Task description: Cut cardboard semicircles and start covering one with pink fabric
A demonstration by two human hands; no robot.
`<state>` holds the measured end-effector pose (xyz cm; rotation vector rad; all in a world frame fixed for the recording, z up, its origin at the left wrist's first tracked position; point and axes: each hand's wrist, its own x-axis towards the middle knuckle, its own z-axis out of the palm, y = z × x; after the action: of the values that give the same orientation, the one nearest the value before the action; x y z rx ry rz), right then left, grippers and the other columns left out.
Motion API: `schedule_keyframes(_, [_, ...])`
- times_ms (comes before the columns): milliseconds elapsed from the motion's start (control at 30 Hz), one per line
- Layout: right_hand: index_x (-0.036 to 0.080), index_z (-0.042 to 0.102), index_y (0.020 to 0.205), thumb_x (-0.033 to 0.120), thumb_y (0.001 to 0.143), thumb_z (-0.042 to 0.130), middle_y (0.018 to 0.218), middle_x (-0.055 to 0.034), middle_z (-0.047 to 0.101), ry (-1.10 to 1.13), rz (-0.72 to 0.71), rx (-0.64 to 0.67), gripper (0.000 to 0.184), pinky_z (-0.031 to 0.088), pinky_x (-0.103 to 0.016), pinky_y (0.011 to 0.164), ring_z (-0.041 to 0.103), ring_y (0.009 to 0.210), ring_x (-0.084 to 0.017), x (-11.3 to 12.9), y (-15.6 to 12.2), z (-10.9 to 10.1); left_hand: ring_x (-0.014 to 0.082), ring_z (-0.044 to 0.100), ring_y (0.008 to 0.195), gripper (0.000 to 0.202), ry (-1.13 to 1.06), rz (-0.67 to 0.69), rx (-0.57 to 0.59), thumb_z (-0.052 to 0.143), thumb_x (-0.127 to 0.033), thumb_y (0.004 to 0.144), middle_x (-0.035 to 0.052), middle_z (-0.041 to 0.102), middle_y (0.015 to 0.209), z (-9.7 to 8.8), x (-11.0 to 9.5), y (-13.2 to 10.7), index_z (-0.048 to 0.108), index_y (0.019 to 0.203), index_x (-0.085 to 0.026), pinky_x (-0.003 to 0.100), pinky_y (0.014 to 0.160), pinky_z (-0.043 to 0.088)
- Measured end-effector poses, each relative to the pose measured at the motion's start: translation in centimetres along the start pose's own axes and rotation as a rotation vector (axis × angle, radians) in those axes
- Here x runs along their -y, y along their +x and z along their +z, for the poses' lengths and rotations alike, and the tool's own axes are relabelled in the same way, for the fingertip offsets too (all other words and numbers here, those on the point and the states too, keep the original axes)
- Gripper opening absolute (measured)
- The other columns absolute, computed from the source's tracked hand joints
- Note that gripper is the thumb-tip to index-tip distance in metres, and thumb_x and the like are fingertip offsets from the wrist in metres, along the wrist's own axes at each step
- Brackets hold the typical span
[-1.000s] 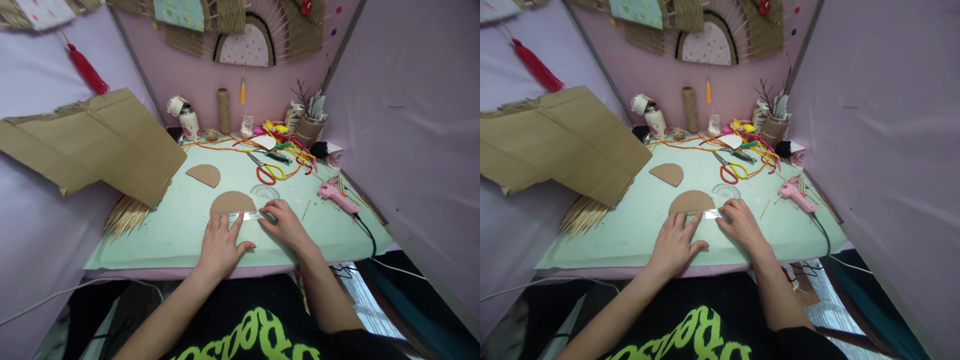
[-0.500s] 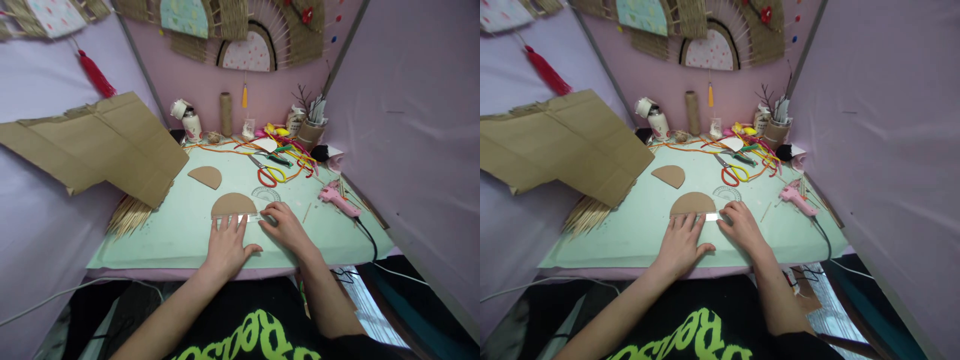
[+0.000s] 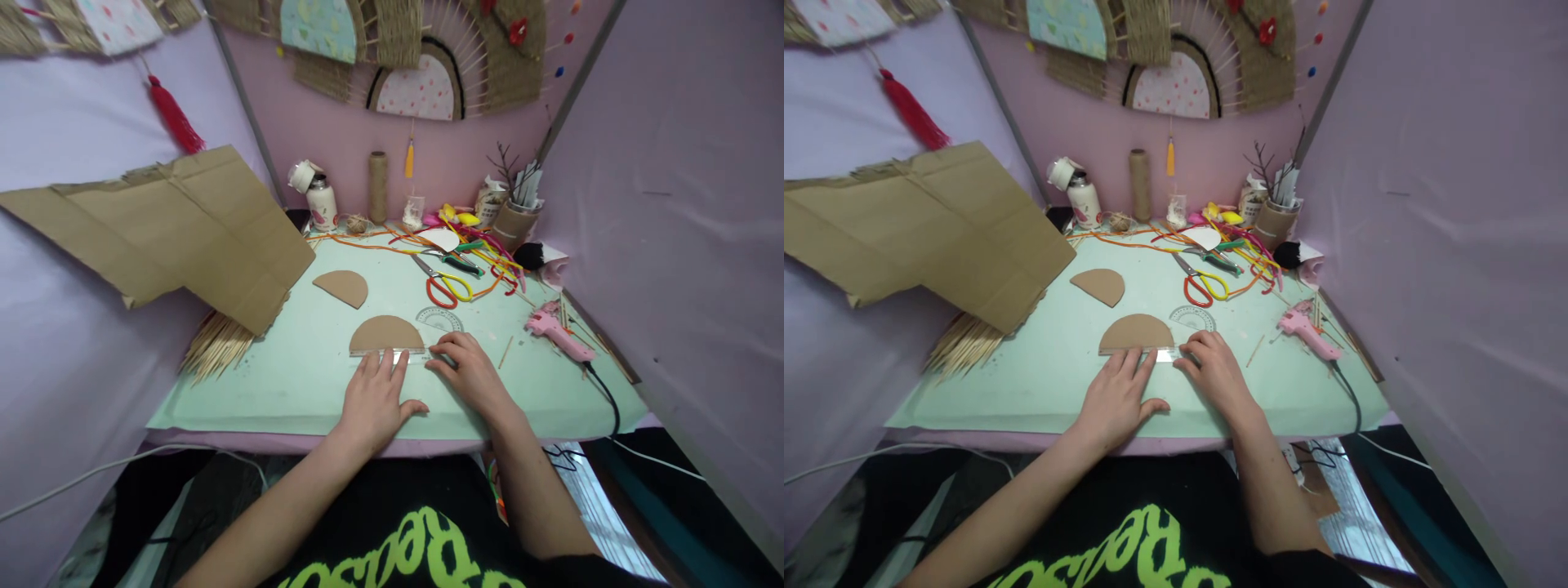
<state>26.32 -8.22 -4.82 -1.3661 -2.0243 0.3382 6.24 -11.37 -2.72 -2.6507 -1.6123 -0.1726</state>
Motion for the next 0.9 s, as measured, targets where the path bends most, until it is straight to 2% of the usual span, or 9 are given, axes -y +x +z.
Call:
schedule_keyframes(233, [0.02,0.07,0.092,0.026,0.085,0.068,0.095,-0.0071,0.063,-0.004,0.001,-0.004,0.01,0.048,-0.042,0.086,0.056,0.094,-0.024,-0.08,0.03,0.1,0.0338,0.047,0.117,0.082,0.009,0.007,0.019,0.054,-0.066,0.083,0.016,0.052,0.136,-0.29,0.1,0.14,0.044,0.143,-0.013,0.044,0.1,0.039])
schedule_keyframes(567, [0.021,0.07,0.092,0.027,0.085,0.068,0.095,-0.0072,0.063,0.006,0.003,-0.011,0.01,0.048,-0.042,0.086,0.057,0.094,-0.025,0.02,0.05,0.07,0.0324,0.046,0.125,0.077,0.006,0.057,0.026,0.051,-0.064,0.087,0.0177,0.055,0.136,-0.18,0.04,0.34,0.047,0.14,-0.009,0.047,0.11,0.031])
schedule_keyframes(767, [0.022,0.071,0.092,0.028,0.085,0.067,0.095,-0.0071,0.064,0.013,0.009,-0.015,0.01,0.048,-0.042,0.086,0.058,0.094,-0.025,-0.11,0.04,0.13,0.032,0.046,0.127,0.073,-0.016,0.087,0.004,0.051,-0.064,0.087,0.0159,0.052,0.14,-0.06,0.48,0.03,0.047,0.14,-0.014,0.048,0.111,0.03])
schedule_keyframes(900, [0.022,0.07,0.093,0.026,0.085,0.067,0.095,-0.0067,0.063,0.022,0.017,-0.009,0.009,0.048,-0.041,0.087,0.058,0.094,-0.024,0.02,0.09,0.05,0.033,0.045,0.128,0.076,-0.025,0.092,0.022,0.054,-0.063,0.085,0.0168,0.052,0.141,-0.08,0.58,0.02,0.047,0.14,-0.011,0.048,0.111,0.03])
